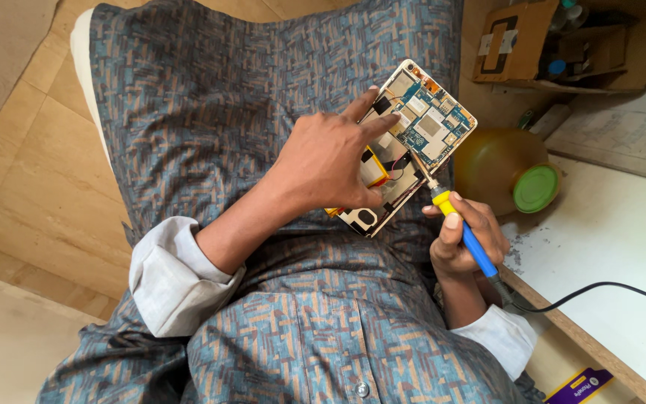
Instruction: The person sits in a chair holding an opened tablet on their lap and uses a soldering iron to desolder components on the exposed motherboard, working around the battery connector. They then lift the motherboard out of the tablet housing and hold it up, turning it to view both sides.
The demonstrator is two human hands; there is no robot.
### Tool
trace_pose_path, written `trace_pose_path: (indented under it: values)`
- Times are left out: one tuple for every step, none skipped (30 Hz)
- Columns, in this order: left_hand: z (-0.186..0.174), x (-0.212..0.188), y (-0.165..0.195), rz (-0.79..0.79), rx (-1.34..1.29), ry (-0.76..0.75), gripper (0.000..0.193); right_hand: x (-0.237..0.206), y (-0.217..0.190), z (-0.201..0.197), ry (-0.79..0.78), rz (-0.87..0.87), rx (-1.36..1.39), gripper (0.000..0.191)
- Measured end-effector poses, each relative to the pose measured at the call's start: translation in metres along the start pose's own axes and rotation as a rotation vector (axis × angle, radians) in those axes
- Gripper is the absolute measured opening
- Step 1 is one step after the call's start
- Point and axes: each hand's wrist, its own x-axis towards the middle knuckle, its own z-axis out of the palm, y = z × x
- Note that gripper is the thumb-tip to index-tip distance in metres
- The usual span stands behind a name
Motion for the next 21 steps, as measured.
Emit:
trace_pose_path:
  values:
    - [0.0001, 0.0001, -0.0001, 0.000, 0.002, -0.002, 0.092, 0.0002, 0.0001, -0.0001, -0.001, 0.001, -0.006, 0.034]
    - [0.0002, 0.0001, -0.0003, 0.001, 0.004, -0.004, 0.093, 0.0004, 0.0002, -0.0002, -0.001, 0.002, -0.012, 0.035]
    - [0.0004, 0.0002, -0.0004, -0.002, 0.004, -0.007, 0.093, 0.0006, 0.0003, 0.0001, 0.000, 0.004, -0.005, 0.035]
    - [0.0007, 0.0003, -0.0005, -0.005, 0.004, -0.011, 0.092, 0.0007, 0.0005, 0.0004, 0.001, 0.006, 0.001, 0.035]
    - [0.0009, 0.0003, -0.0004, -0.008, 0.004, -0.014, 0.092, 0.0008, 0.0005, 0.0006, 0.002, 0.008, 0.008, 0.035]
    - [0.0012, 0.0004, -0.0005, -0.005, 0.007, -0.010, 0.092, 0.0009, 0.0005, 0.0007, 0.001, 0.011, 0.015, 0.035]
    - [0.0014, 0.0002, -0.0002, -0.001, 0.012, -0.005, 0.093, 0.0008, 0.0003, 0.0007, 0.000, 0.013, 0.023, 0.035]
    - [0.0015, 0.0002, -0.0001, 0.002, 0.015, 0.000, 0.093, 0.0008, 0.0002, 0.0009, -0.001, 0.016, 0.029, 0.035]
    - [0.0016, -0.0001, -0.0001, 0.001, 0.014, -0.001, 0.093, 0.0009, 0.0001, 0.0009, -0.002, 0.018, 0.027, 0.035]
    - [0.0017, -0.0003, 0.0003, 0.001, 0.013, -0.001, 0.093, 0.0011, -0.0003, 0.0002, -0.003, 0.019, 0.024, 0.035]
    - [0.0016, -0.0004, 0.0003, 0.000, 0.013, -0.002, 0.094, 0.0011, -0.0004, 0.0004, -0.004, 0.021, 0.022, 0.035]
    - [0.0016, -0.0003, 0.0003, 0.000, 0.010, -0.004, 0.093, 0.0013, -0.0003, 0.0005, -0.004, 0.016, 0.027, 0.034]
    - [0.0014, -0.0005, 0.0005, -0.002, 0.008, -0.007, 0.093, 0.0015, -0.0006, 0.0005, -0.004, 0.012, 0.033, 0.034]
    - [0.0013, -0.0003, 0.0004, -0.003, 0.005, -0.010, 0.093, 0.0017, -0.0006, 0.0007, -0.004, 0.008, 0.038, 0.034]
    - [0.0012, -0.0002, 0.0005, -0.002, 0.008, -0.007, 0.093, 0.0019, -0.0007, 0.0007, -0.003, 0.008, 0.038, 0.034]
    - [0.0013, 0.0000, 0.0006, 0.000, 0.012, -0.005, 0.094, 0.0020, -0.0007, 0.0008, -0.001, 0.007, 0.038, 0.034]
    - [0.0014, 0.0002, 0.0006, 0.001, 0.015, -0.003, 0.094, 0.0021, -0.0008, 0.0008, 0.000, 0.007, 0.038, 0.034]
    - [0.0016, 0.0002, 0.0008, -0.003, 0.013, -0.009, 0.094, 0.0019, -0.0012, 0.0003, -0.002, 0.010, 0.041, 0.034]
    - [0.0018, 0.0003, 0.0008, -0.007, 0.011, -0.014, 0.095, 0.0020, -0.0013, 0.0002, -0.004, 0.013, 0.045, 0.034]
    - [0.0020, 0.0003, 0.0008, -0.011, 0.010, -0.020, 0.095, 0.0019, -0.0013, 0.0003, -0.006, 0.016, 0.050, 0.034]
    - [0.0022, 0.0003, 0.0007, -0.005, 0.008, -0.011, 0.095, 0.0019, -0.0013, 0.0002, -0.005, 0.011, 0.048, 0.034]
